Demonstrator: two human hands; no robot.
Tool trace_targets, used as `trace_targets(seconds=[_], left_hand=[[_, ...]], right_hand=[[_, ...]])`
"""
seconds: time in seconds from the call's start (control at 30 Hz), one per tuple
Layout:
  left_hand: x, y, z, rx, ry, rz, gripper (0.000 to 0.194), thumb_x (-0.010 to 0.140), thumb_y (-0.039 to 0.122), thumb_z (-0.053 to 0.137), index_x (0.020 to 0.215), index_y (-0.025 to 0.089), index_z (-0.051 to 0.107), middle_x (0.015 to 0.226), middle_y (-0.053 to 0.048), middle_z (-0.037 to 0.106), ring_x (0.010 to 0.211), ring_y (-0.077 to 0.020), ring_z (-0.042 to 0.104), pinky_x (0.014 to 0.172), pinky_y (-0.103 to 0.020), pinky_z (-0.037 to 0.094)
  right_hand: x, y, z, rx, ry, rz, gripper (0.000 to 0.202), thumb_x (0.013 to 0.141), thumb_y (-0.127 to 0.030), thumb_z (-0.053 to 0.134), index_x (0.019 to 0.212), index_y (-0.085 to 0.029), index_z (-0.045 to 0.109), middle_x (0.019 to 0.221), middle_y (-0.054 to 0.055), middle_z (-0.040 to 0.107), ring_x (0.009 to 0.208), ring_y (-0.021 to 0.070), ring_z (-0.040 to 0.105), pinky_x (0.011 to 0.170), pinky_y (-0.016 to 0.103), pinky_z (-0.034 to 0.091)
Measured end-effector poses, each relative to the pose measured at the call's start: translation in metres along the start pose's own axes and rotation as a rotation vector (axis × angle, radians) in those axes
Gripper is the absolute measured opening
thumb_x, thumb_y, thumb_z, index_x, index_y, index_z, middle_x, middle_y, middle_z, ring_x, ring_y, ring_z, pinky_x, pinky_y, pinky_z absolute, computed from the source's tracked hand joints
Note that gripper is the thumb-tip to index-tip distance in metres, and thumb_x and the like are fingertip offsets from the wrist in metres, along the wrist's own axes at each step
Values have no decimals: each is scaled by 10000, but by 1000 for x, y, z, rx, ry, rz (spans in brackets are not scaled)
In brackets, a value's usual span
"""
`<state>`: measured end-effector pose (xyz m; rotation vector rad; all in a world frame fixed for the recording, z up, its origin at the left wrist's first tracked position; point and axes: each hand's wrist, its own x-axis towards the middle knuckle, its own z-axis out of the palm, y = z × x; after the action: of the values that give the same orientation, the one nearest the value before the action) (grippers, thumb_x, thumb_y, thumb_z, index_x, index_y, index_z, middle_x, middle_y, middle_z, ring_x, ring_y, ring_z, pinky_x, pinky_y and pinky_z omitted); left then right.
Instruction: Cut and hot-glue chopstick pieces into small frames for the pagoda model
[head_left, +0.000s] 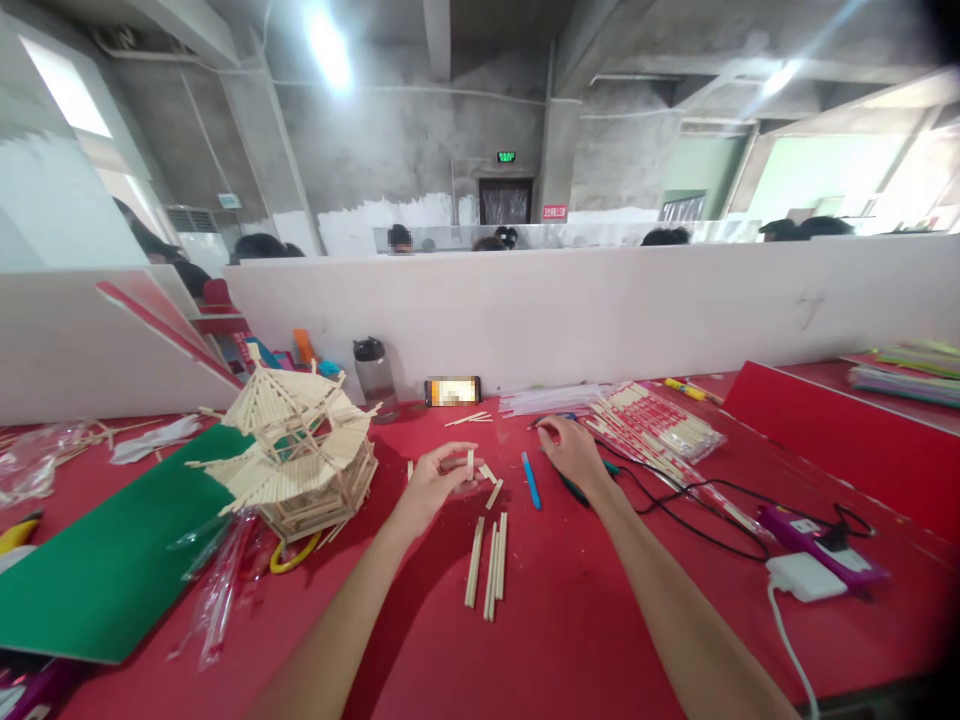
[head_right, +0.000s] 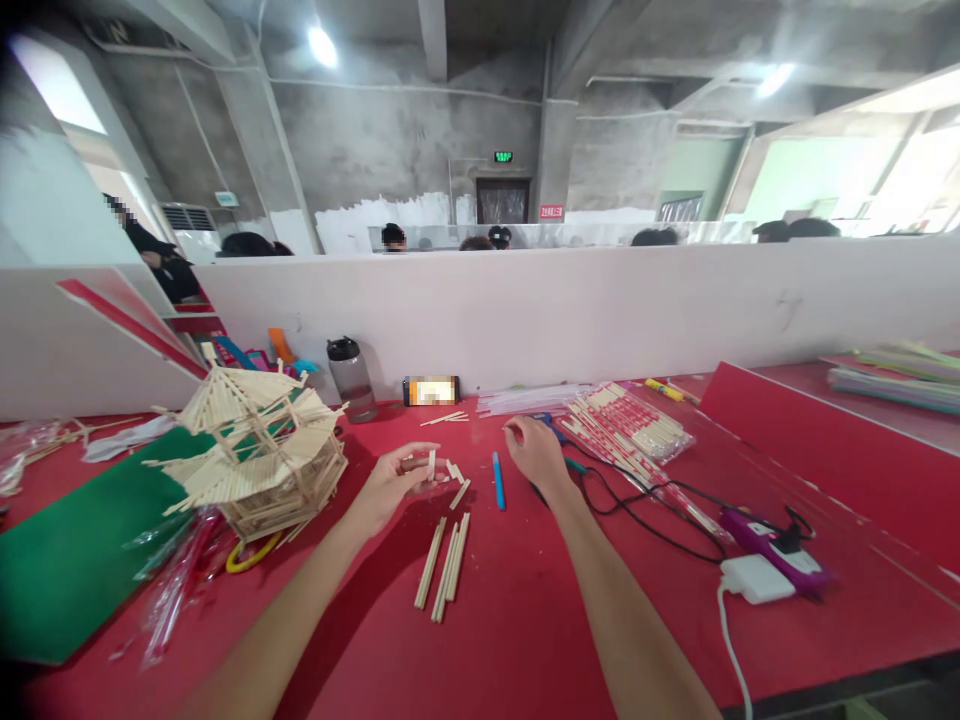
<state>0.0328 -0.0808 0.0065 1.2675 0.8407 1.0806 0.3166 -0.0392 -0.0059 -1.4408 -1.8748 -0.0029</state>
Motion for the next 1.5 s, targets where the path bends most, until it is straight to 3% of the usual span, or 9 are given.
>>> trace_targets(seconds=[0.1, 0.3, 0.57, 0.73, 0.97, 1.13, 1.3, 1.4, 1.5], left_hand=[[0, 2, 0, 16, 3, 9, 508, 748, 349, 789, 1192, 159, 630, 1043, -122, 757, 886, -210, 741, 884, -370, 585], [-3, 7, 3, 40, -12, -13, 554, 713, 400, 818, 1177, 149, 649, 1046, -131, 757, 941, -236, 734, 888, -381, 588], [-1, 3, 2, 83, -16, -32, 529, 653, 410, 847, 1077, 130, 702, 1015, -144, 754, 976, -267, 723, 830, -379, 601], [2, 2, -1, 79, -4, -59, 561, 620, 391, 860, 1092, 128, 708, 1055, -158, 749, 928, -263, 735, 834, -383, 594], [5, -1, -6, 128, 12, -21, 464, 655, 332, 805, 1066, 136, 714, 1039, -137, 755, 903, -243, 734, 786, -339, 590], [6, -2, -9, 187, 38, 20, 354, 674, 254, 718, 1014, 159, 722, 1012, -100, 762, 830, -201, 721, 713, -287, 570], [6, 1, -10, 189, 89, 11, 350, 634, 203, 681, 978, 164, 729, 942, -68, 766, 727, -162, 696, 665, -253, 531], [5, 2, -10, 167, 113, -9, 388, 643, 233, 697, 1025, 162, 716, 976, -79, 762, 748, -166, 703, 692, -264, 537], [5, 3, -9, 132, 135, 7, 499, 667, 320, 741, 1138, 165, 684, 1063, -103, 741, 791, -168, 707, 759, -297, 559]], right_hand=[[-4, 35, 0, -158, 50, 133, 282, 915, -268, 498, 1108, -175, 683, 1100, 113, 715, 1069, 257, 622, 973, 374, 427], [-11, 90, 3, -247, -73, 201, 359, 956, -291, 462, 1254, -230, 652, 1231, 102, 685, 1106, 264, 620, 946, 398, 452], [-5, 93, 4, -199, -35, 293, 121, 872, -299, 590, 923, -216, 661, 889, 54, 713, 845, 226, 657, 720, 301, 434], [-6, 95, 4, -181, 29, 375, 105, 820, -245, 602, 909, -211, 560, 795, 24, 666, 731, 205, 629, 640, 280, 385], [-1, 92, -9, -9, 195, 372, 107, 851, -314, 500, 903, -221, 496, 864, 48, 643, 759, 222, 626, 688, 323, 441], [6, 90, -27, 91, 422, 235, 139, 855, -348, 464, 909, -221, 477, 907, 81, 601, 857, 253, 584, 812, 390, 475], [10, 80, -35, 225, 583, 190, 250, 855, -320, 486, 1074, -198, 488, 1034, 105, 581, 941, 252, 590, 892, 425, 486], [12, 70, -37, 351, 560, 162, 405, 866, -311, 477, 1247, -174, 455, 1129, 130, 562, 961, 240, 611, 881, 419, 512], [13, 59, -41, 359, 418, 131, 438, 866, -325, 496, 1277, -174, 501, 1150, 138, 558, 957, 240, 617, 871, 421, 524]])
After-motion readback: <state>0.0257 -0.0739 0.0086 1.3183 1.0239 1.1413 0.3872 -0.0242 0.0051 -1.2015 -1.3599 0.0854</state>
